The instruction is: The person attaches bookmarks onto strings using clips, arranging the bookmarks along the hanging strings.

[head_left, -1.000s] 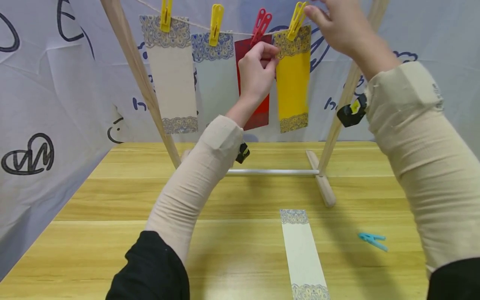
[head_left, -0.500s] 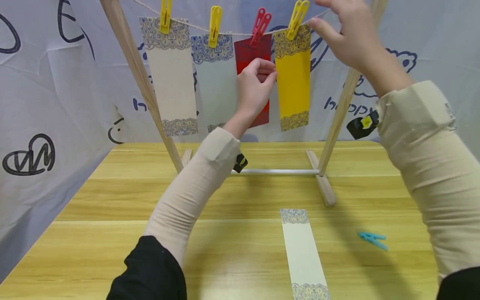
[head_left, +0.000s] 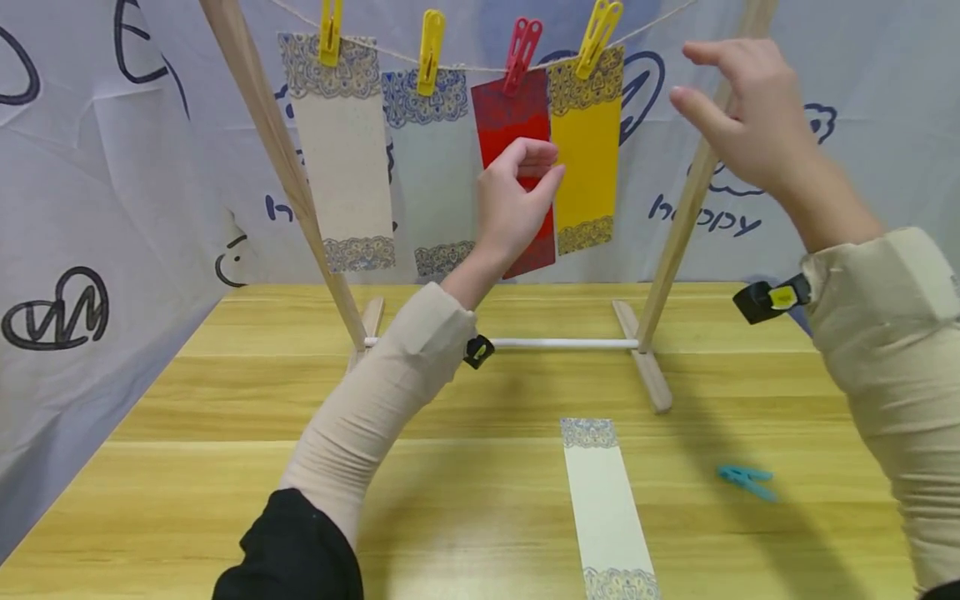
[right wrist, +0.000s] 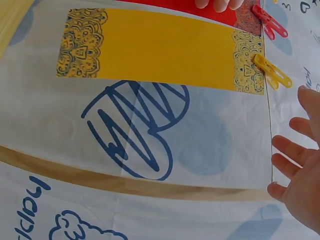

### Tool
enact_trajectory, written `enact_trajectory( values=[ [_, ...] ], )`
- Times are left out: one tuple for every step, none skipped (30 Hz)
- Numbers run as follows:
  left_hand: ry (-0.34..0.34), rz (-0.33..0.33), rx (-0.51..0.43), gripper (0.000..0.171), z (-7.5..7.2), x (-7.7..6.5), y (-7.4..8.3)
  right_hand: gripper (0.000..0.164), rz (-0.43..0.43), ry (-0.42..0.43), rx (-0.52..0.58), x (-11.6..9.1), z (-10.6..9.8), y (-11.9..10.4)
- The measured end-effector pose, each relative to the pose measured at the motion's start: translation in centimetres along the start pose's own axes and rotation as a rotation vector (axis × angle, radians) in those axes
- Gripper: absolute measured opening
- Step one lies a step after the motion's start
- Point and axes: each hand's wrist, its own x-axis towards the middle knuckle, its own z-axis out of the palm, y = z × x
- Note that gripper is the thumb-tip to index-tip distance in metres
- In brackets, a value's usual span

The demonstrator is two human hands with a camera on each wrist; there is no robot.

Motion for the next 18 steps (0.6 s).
enact_trajectory(
  values=[
    [0.003,0.008,-0.007,0.019,0.0,-0.1,0.1,0.042,0.014,0.002,0.005,-0.3,-0.1,0.1],
    [0.006,0.012,-0.013,0.018,0.0,-0.3,0.2,0.042,0.029,0.006,0.013,-0.5,-0.2,0.2],
    [0.007,0.017,-0.018,0.018,0.0,-0.4,0.4,0.041,0.047,0.011,0.029,-0.8,-0.3,0.3],
    [0.006,0.020,-0.017,0.018,-0.1,-0.6,0.5,0.041,0.065,0.017,0.041,-1.1,-0.3,0.4],
    [0.004,0.030,-0.016,0.018,-0.2,-0.8,0.5,0.040,0.068,0.029,0.051,-1.5,-0.4,0.5],
    [0.000,0.042,-0.018,0.018,-0.2,-1.0,0.6,0.040,0.082,0.036,0.059,-1.8,-0.4,0.7],
    [-0.006,0.052,-0.021,0.018,-0.2,-1.2,0.6,0.040,0.092,0.039,0.062,-2.2,-0.4,0.8],
    [-0.013,0.061,-0.024,0.018,-0.2,-1.4,0.6,0.039,0.088,0.048,0.075,-2.5,-0.4,1.1],
    [-0.022,0.070,-0.025,0.018,-0.2,-1.6,0.5,0.039,0.087,0.052,0.088,-2.9,-0.4,1.3],
    [-0.030,0.079,-0.029,0.018,-0.2,-1.9,0.5,0.039,0.089,0.054,0.098,-3.3,-0.3,1.5],
    [-0.038,0.084,-0.032,0.018,-0.2,-2.1,0.3,0.039,0.098,0.053,0.116,-3.7,-0.3,1.7],
    [-0.049,0.075,-0.038,0.018,-0.2,-2.3,0.2,0.040,0.108,0.051,0.134,-4.1,-0.2,1.9],
    [-0.059,0.063,-0.043,0.019,-0.2,-2.5,0.1,0.040,0.113,0.052,0.159,-4.5,-0.1,2.1],
    [-0.071,0.049,-0.044,0.019,-0.2,-2.7,0.0,0.041,0.120,0.054,0.185,-5.0,0.0,2.3],
    [-0.084,0.034,-0.040,0.019,-0.3,-3.0,-0.1,0.041,0.137,0.054,0.208,-5.5,0.2,2.4],
    [-0.095,0.020,-0.037,0.020,-0.3,-3.2,-0.3,0.042,0.154,0.052,0.233,-6.0,0.3,2.6],
    [-0.107,0.007,-0.033,0.021,-0.4,-3.4,-0.5,0.042,0.169,0.053,0.257,-6.5,0.5,2.8],
    [-0.116,-0.002,-0.030,0.021,-0.4,-3.6,-0.7,0.041,0.180,0.051,0.276,-7.0,0.6,3.0]
  ],
)
